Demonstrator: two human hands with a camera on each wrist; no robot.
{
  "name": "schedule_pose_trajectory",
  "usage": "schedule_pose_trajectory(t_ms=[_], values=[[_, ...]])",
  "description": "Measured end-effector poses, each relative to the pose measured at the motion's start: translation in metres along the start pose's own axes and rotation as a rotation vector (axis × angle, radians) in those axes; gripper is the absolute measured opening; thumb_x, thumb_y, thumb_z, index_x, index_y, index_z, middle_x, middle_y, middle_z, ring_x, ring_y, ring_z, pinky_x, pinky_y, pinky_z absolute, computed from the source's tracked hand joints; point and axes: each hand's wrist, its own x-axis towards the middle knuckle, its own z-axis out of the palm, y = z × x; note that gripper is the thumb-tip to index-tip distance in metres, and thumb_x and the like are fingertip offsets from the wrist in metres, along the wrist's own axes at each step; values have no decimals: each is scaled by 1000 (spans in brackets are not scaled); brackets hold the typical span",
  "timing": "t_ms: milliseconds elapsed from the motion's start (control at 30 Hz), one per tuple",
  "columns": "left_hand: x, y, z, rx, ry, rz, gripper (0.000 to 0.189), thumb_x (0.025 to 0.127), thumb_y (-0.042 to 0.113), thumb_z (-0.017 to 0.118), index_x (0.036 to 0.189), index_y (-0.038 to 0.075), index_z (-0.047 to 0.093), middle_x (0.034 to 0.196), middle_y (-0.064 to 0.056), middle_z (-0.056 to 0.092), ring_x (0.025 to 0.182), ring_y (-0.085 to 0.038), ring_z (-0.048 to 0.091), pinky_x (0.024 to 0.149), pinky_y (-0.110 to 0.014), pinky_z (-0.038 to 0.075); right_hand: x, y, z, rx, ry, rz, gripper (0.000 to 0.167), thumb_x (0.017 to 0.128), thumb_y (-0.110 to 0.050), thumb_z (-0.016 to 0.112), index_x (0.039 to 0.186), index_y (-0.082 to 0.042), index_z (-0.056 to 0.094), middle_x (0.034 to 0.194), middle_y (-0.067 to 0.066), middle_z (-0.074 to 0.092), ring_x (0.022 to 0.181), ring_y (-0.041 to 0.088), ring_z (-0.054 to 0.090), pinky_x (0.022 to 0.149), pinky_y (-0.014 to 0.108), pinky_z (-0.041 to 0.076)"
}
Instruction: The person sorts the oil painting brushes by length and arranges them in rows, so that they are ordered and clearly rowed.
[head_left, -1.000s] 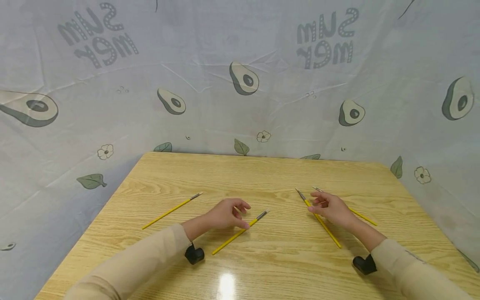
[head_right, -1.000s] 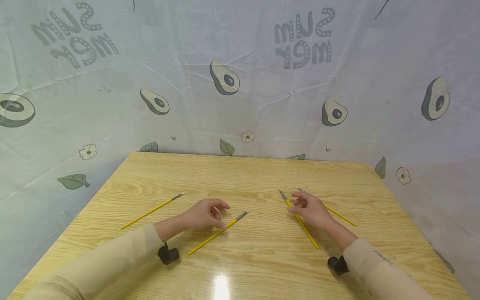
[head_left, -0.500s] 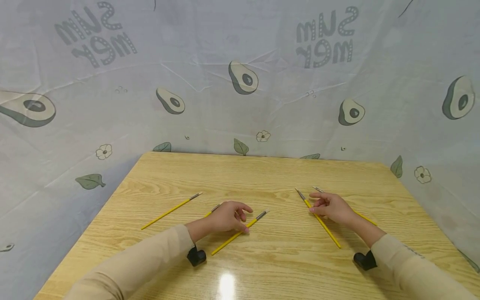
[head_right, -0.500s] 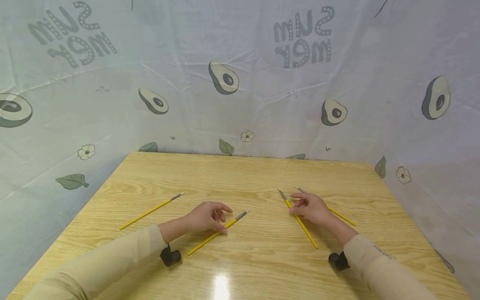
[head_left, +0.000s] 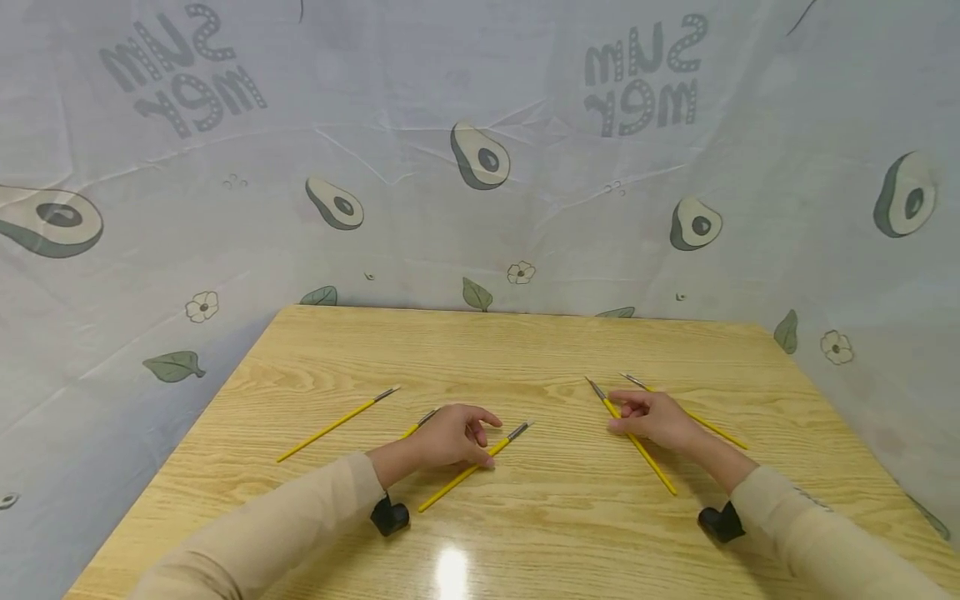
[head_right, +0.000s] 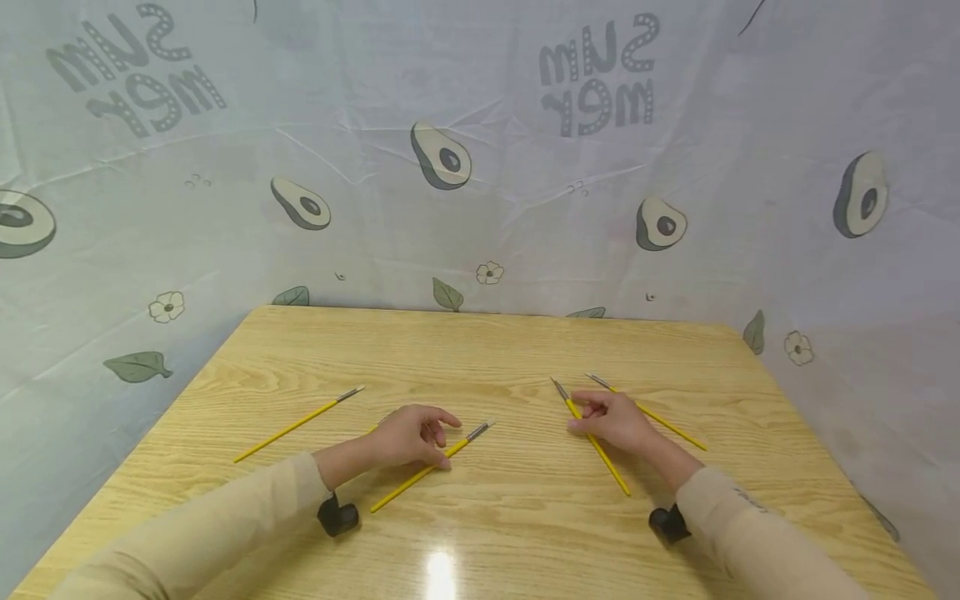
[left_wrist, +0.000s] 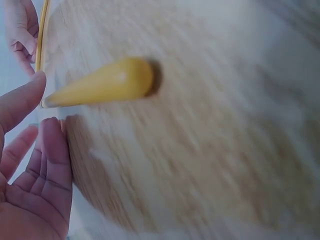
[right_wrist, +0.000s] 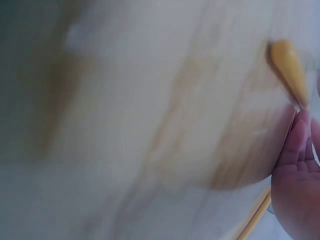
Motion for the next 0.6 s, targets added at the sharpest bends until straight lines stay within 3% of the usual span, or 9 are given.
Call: schedule_pose_trajectory(t_ms=[200,600], values=[[1,2,2,12,9,13,45,74,13,86,115,9,69,80,-1,61,66,-12,53,61,-24,44,1,1,2,-29,0,3,62,89,-21,74,139,6,48,97,10,55,81,22,45,61,25,40],[3,2,4,22,12,-4,37,76,9,84,111,10,72,77,0,62,63,-12,53,57,-24,45,2,-1,3,-49,6,0,59,88,-19,74,136,7,51,90,8,54,77,21,44,59,26,38]])
